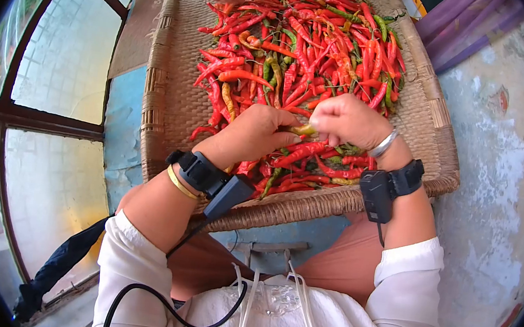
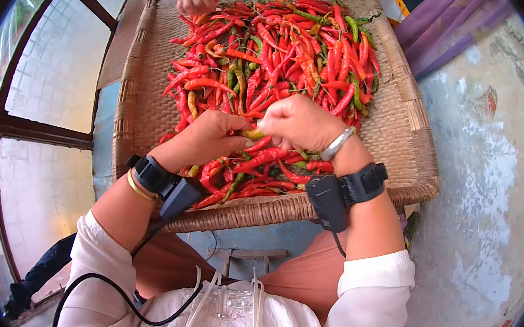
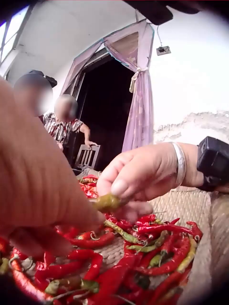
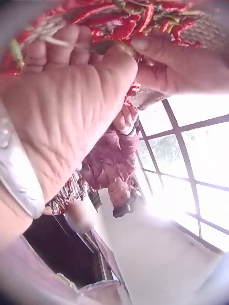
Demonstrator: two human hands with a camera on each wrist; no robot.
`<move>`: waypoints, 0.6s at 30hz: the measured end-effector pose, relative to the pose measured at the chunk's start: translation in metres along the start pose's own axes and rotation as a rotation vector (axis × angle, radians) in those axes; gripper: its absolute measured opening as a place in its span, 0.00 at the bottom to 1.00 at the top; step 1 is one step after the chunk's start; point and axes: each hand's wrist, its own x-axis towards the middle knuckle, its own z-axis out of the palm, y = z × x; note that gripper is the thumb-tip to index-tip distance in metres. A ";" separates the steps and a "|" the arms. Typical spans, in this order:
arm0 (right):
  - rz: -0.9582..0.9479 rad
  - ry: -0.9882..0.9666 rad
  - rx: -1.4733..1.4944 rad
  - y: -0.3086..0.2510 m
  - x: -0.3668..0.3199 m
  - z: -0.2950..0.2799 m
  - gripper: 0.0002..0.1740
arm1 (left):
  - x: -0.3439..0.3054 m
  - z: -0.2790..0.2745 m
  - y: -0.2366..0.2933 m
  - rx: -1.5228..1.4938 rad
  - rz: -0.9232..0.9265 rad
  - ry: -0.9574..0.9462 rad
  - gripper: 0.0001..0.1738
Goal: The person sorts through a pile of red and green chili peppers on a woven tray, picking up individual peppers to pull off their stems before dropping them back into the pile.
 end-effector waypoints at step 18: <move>0.086 0.009 -0.932 0.030 0.012 0.024 0.11 | 0.007 0.000 -0.011 -0.592 -0.249 0.053 0.12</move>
